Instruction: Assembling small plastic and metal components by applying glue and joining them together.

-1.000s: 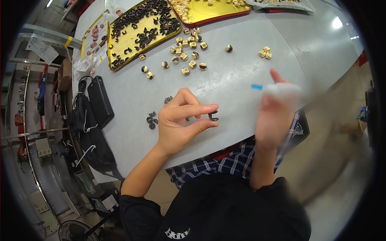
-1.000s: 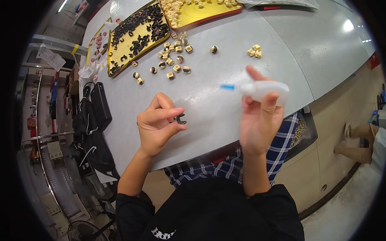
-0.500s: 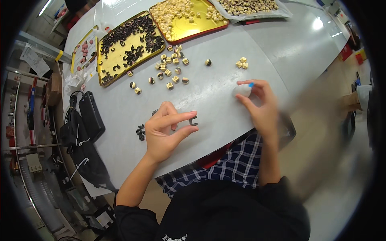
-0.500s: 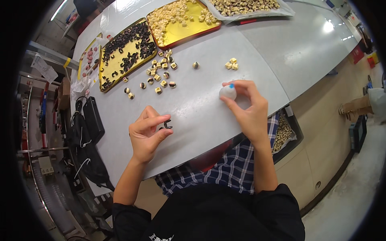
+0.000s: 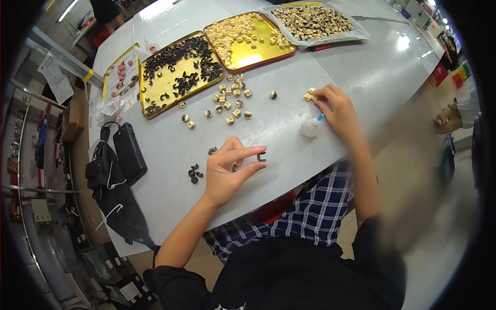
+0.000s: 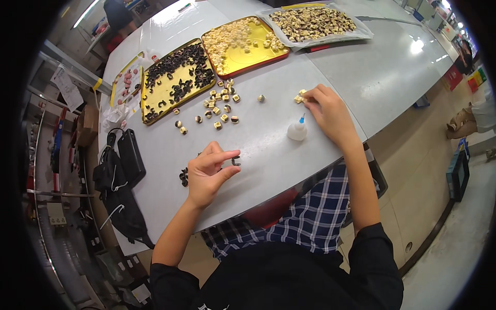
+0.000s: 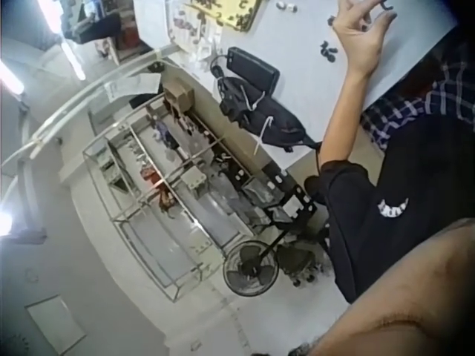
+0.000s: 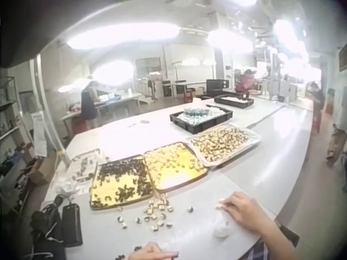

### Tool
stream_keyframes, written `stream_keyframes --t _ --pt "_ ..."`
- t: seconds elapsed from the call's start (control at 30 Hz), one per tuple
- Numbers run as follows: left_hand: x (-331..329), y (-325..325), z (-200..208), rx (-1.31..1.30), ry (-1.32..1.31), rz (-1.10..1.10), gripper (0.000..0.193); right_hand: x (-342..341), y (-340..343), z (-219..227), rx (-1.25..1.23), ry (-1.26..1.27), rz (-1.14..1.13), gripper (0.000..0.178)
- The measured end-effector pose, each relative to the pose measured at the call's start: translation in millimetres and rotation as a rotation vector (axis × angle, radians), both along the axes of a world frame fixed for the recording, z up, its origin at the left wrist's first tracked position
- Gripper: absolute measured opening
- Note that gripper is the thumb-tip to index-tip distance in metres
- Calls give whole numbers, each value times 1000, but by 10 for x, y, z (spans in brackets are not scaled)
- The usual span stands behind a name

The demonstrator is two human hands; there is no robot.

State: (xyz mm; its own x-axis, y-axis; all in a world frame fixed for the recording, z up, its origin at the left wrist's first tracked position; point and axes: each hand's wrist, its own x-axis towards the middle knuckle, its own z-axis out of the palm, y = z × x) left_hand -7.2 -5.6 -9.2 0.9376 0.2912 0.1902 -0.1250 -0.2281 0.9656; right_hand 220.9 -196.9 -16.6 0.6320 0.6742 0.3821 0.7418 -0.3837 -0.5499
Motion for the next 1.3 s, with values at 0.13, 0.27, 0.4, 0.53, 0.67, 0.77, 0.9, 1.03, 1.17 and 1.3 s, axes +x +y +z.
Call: stream_keyframes --t 0.13,0.27,0.4,0.53,0.67,0.77,0.9,1.03,1.17,1.3 --pt "47 0 -11 -167 -18 -27 32 -11 6 -57 51 -17 -41 14" --pt "39 24 -25 -194 -17 -52 32 -96 -85 -43 398 189 -122 11" --pt "28 45 -28 -196 -23 -51 32 -510 -342 101 768 336 -235 17" --pt "22 44 -51 -150 -21 -92 34 -1183 -521 90 921 623 35 17" --pt "31 -17 -13 -122 -23 -146 35 -1508 -171 -20 864 1000 173 13" --pt "37 -3 -19 -86 -35 -183 34 -1527 -32 26 872 1271 104 17" --pt "38 -7 -33 -74 -47 -193 36 -1498 74 107 802 1499 100 24" --pt "37 -25 -28 -69 -51 -191 37 -1429 80 22 777 1562 218 26" --pt "42 -10 -20 -28 -54 -207 34 -1421 94 -8 798 1569 287 25" --pt "41 -1 -46 -13 -59 -219 33 -1412 99 -6 769 1579 296 26"
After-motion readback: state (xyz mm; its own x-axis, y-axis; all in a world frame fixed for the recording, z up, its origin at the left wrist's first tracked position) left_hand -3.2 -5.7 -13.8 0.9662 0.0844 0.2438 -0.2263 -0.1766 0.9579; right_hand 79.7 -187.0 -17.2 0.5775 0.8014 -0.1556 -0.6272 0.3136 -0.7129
